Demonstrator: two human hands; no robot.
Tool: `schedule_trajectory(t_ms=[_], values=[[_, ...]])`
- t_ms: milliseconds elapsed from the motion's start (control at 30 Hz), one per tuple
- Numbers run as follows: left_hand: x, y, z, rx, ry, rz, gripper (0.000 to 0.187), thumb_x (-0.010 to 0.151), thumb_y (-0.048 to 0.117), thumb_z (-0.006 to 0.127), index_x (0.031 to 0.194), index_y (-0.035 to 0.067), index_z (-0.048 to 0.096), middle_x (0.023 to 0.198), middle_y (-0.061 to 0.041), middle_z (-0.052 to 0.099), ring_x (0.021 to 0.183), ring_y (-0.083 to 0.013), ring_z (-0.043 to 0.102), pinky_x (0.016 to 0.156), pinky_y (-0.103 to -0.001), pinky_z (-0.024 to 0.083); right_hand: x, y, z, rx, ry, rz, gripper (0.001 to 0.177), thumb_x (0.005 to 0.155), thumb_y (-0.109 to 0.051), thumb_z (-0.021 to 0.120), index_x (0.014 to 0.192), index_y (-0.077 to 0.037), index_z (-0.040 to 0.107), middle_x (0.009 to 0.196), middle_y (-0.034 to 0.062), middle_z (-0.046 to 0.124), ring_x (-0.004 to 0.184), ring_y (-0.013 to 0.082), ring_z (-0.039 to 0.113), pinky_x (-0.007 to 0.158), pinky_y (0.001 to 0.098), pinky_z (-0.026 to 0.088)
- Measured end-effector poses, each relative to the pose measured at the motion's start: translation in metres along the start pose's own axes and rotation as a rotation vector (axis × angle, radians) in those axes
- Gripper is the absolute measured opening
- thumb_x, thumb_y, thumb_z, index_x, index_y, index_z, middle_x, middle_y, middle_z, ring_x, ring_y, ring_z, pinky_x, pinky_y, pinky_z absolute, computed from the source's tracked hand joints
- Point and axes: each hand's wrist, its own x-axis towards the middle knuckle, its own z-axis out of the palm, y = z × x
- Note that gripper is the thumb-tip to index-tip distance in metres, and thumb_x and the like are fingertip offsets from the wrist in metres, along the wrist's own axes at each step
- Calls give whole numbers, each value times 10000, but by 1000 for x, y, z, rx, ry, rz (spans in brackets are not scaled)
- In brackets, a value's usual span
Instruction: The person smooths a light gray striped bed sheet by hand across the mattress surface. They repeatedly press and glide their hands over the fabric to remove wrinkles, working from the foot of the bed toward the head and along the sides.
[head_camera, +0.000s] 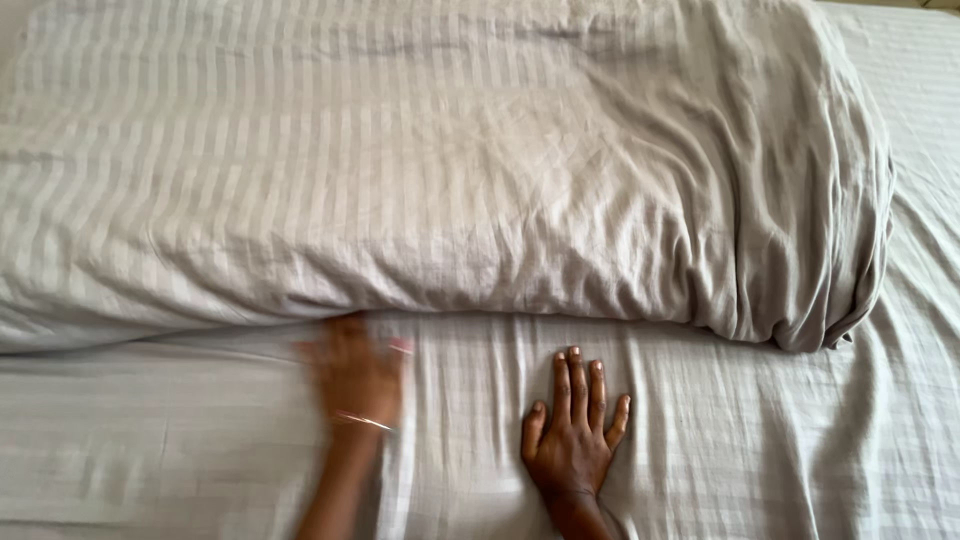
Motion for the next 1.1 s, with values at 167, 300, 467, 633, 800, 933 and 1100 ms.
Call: schedule_trajectory(t_ms=[167, 300, 467, 633, 800, 933, 1100], values=[[-47, 121, -44, -262, 48, 253, 709, 975, 440, 367, 1551, 29, 328, 1626, -153, 290, 1512, -298, 229, 1195, -603, 41, -1, 0, -5, 22, -19, 5, 674, 905, -381, 391, 1552, -191, 360, 1647, 15, 321, 1543, 227, 209, 1238, 590, 28], [-53, 122, -61, -425, 54, 265, 641, 956, 301, 451, 1550, 74, 372, 1657, -71, 317, 1538, -248, 258, 1216, -581, 96, 2, 3, -14, 59, -60, -6, 686, 905, -368, 426, 1554, -156, 363, 1643, 40, 328, 1539, 251, 215, 1230, 583, 31], [-53, 119, -63, -459, 125, 273, 654, 916, 270, 492, 1537, 84, 401, 1652, -56, 332, 1528, -255, 269, 1207, -582, 126, 16, 68, -34, 279, -265, -350, 632, 930, -318, 560, 1529, -174, 421, 1632, 42, 368, 1528, 261, 260, 1230, 538, 91], [-53, 118, -60, -467, 106, 256, 657, 910, 263, 485, 1542, 104, 398, 1657, -45, 338, 1531, -258, 273, 1212, -586, 130, 28, 194, -71, 195, -134, -55, 609, 931, -223, 467, 1539, -197, 454, 1638, 9, 396, 1539, 206, 309, 1281, 505, 172], [-54, 120, -63, -428, 86, 245, 687, 902, 268, 479, 1563, 117, 368, 1659, -71, 330, 1535, -283, 276, 1216, -594, 134, 26, 209, -48, -14, 35, 117, 644, 951, -307, 423, 1579, -164, 419, 1661, 39, 382, 1559, 262, 286, 1240, 608, 98], [-49, 123, -59, -371, 57, 221, 718, 875, 300, 480, 1564, 140, 353, 1651, -90, 312, 1524, -296, 261, 1217, -590, 116, 28, 207, -42, -28, 69, 134, 643, 947, -319, 398, 1574, -175, 425, 1661, 19, 388, 1556, 250, 304, 1247, 612, 104], [-49, 134, -51, -269, 44, 90, 712, 919, 417, 447, 1569, 156, 319, 1653, -90, 292, 1519, -282, 252, 1208, -584, 99, 28, 205, -35, -45, 97, 165, 631, 954, -328, 384, 1565, -176, 429, 1657, 11, 392, 1547, 242, 312, 1247, 615, 100]])
